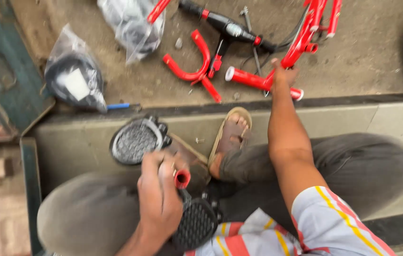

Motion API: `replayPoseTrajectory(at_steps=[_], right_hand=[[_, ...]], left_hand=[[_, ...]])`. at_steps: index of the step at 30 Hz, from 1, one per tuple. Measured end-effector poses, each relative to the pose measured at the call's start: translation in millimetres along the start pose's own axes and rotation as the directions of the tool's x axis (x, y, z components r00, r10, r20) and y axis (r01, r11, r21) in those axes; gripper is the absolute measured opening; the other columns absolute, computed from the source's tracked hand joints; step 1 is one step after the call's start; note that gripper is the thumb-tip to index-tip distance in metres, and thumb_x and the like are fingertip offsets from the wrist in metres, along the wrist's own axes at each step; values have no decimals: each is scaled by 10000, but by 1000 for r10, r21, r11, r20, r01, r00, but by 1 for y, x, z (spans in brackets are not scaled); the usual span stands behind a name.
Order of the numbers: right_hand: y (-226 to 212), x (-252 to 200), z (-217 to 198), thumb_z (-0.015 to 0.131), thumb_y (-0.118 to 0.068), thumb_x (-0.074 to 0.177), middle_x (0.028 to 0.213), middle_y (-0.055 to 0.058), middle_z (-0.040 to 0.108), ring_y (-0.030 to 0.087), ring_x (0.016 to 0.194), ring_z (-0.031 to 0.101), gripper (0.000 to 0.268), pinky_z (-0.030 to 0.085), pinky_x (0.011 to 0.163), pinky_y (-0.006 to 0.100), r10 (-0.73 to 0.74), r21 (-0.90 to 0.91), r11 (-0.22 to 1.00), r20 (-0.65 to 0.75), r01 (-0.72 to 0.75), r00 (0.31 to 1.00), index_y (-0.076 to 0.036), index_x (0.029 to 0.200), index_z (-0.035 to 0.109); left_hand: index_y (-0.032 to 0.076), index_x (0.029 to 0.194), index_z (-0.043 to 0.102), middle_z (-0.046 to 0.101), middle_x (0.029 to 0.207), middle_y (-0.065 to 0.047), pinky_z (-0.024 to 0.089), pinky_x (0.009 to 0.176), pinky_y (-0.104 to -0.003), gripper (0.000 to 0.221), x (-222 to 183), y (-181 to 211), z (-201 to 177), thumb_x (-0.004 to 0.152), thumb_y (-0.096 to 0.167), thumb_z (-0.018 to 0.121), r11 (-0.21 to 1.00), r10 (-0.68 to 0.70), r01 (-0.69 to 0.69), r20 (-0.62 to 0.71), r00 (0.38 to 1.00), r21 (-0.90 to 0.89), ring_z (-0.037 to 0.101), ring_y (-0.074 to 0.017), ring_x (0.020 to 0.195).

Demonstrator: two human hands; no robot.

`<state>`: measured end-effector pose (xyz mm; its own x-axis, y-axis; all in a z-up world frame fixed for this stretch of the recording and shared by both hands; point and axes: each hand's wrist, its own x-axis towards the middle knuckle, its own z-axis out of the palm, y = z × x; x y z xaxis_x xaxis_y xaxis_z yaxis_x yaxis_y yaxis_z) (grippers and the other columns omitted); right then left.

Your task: The recorder is unpacking and beginning to assemble a red tricycle, handling the seat and main frame components.

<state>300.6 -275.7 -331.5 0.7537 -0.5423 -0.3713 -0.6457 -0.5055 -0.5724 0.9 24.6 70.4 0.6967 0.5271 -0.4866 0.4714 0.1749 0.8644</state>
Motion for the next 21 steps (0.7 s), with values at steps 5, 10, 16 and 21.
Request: replayPoseTrajectory(at_steps=[5,10,16,21], right_hand=[[24,90,7,942,-221,666,1053,125,744,257,937,728,572,584,821,385,76,-173,984,176,-45,981,10,1122,685],[-25,90,-10,907,-251,660,1095,151,764,270,958,762,554,602,830,400,104,-329,941,61,-78,993,22,1106,725],[-164,83,-64,958,-435,580,1019,265,686,450,959,675,665,534,817,539,-478,-488,797,-149,356,865,34,983,713],[-268,26,-154,944,-382,672,890,201,736,310,778,696,534,562,759,426,-708,-434,537,233,723,666,21,957,741]], left_hand=[[-4,1026,502,652,766,-84,528,720,-319,237,1,-10,-3,1098,173,361,996,-33,23,-119,992,-83,571,-120,658],[3,1037,482,631,807,-82,538,730,-303,229,1,-1,-5,1120,176,358,989,9,-32,-157,988,-142,549,-113,685],[-4,1069,475,642,800,-95,528,750,-346,207,2,9,2,1116,154,351,976,188,-196,-90,978,-95,587,-140,693],[18,1046,494,653,727,-106,492,534,-345,194,2,3,4,1084,173,384,980,198,-195,-103,975,32,609,-172,563]])
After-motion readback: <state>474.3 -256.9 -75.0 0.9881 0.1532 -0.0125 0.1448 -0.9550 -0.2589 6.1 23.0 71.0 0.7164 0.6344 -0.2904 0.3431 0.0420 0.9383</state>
